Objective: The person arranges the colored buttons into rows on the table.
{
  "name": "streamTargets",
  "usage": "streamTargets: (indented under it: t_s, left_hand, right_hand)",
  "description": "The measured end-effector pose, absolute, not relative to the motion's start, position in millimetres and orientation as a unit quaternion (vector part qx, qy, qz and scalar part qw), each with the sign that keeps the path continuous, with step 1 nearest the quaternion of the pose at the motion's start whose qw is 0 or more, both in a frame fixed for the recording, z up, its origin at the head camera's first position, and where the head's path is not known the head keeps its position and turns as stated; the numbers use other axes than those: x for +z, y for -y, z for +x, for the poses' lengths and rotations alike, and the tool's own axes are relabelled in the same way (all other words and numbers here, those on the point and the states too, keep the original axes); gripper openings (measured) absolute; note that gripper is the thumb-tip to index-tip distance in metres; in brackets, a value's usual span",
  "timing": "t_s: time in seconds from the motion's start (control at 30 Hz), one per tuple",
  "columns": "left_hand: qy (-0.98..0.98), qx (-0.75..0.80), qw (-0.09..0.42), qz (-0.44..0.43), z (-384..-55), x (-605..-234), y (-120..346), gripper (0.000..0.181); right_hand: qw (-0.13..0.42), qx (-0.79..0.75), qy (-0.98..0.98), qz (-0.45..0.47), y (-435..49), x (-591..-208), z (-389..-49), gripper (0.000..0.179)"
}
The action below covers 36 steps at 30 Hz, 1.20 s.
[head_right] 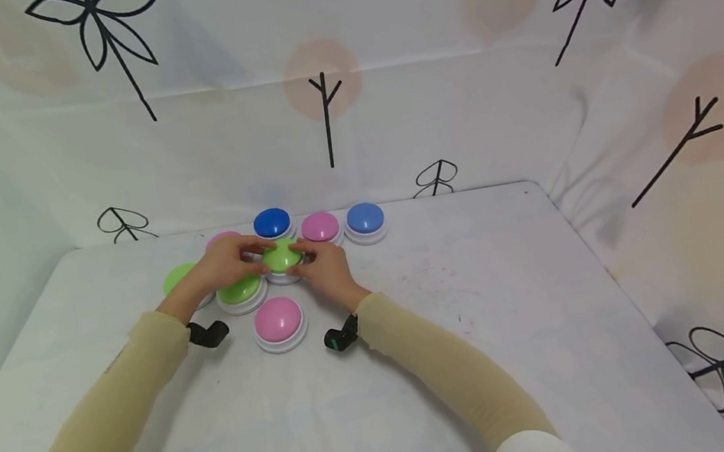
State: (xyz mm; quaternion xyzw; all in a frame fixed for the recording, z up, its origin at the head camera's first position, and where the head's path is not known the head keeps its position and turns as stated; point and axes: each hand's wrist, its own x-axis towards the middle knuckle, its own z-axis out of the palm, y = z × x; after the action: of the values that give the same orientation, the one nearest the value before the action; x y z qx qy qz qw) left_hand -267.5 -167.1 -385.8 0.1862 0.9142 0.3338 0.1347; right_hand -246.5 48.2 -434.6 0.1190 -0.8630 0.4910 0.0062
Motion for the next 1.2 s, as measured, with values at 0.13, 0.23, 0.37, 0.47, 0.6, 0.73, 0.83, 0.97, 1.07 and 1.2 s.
streamTargets:
  t_s: [0.13,0.23,0.37,0.47,0.6,0.73,0.83,0.97,1.07,1.2]
  left_hand:
    - [-0.912,0.344,0.128,0.185,-268.5,-386.5,166.4,0.04]
    - [-0.912,0.347,0.127,0.176,-268.2,-386.8,165.8,0.038]
    - [-0.914,0.348,0.131,0.163,-266.8,-386.7,164.4,0.037]
    - [-0.913,0.351,0.133,0.157,-265.7,-385.8,163.6,0.038]
    - [-0.914,0.35,0.132,0.159,-264.7,-385.1,164.1,0.038]
    - [-0.912,0.355,0.126,0.161,-263.5,-384.7,164.2,0.039]
    - [-0.911,0.361,0.121,0.162,-262.4,-385.7,163.4,0.038]
    - [-0.91,0.363,0.115,0.163,-260.7,-388.4,162.0,0.037]
    - [-0.91,0.364,0.114,0.163,-258.2,-389.3,159.9,0.037]
    - [-0.907,0.372,0.112,0.166,-253.4,-388.7,155.5,0.037]
  right_hand:
    - [0.007,0.495,0.861,0.113,-46.6,-433.0,-245.4,0.044]
    - [0.003,0.502,0.858,0.109,-46.0,-433.5,-244.8,0.044]
    - [0.004,0.507,0.855,0.106,-45.9,-433.7,-243.1,0.044]
    - [0.008,0.508,0.855,0.105,-46.0,-433.4,-242.0,0.043]
    - [0.009,0.506,0.856,0.105,-45.4,-432.7,-241.4,0.044]
    - [0.011,0.509,0.854,0.106,-45.3,-432.0,-240.4,0.045]
    - [0.017,0.508,0.854,0.109,-46.9,-432.9,-239.6,0.045]
    - [0.021,0.5,0.858,0.115,-50.8,-434.6,-238.5,0.044]
    - [0.018,0.501,0.858,0.114,-54.9,-433.6,-236.8,0.044]
    - [0.005,0.513,0.851,0.11,-61.5,-430.8,-233.5,0.043]
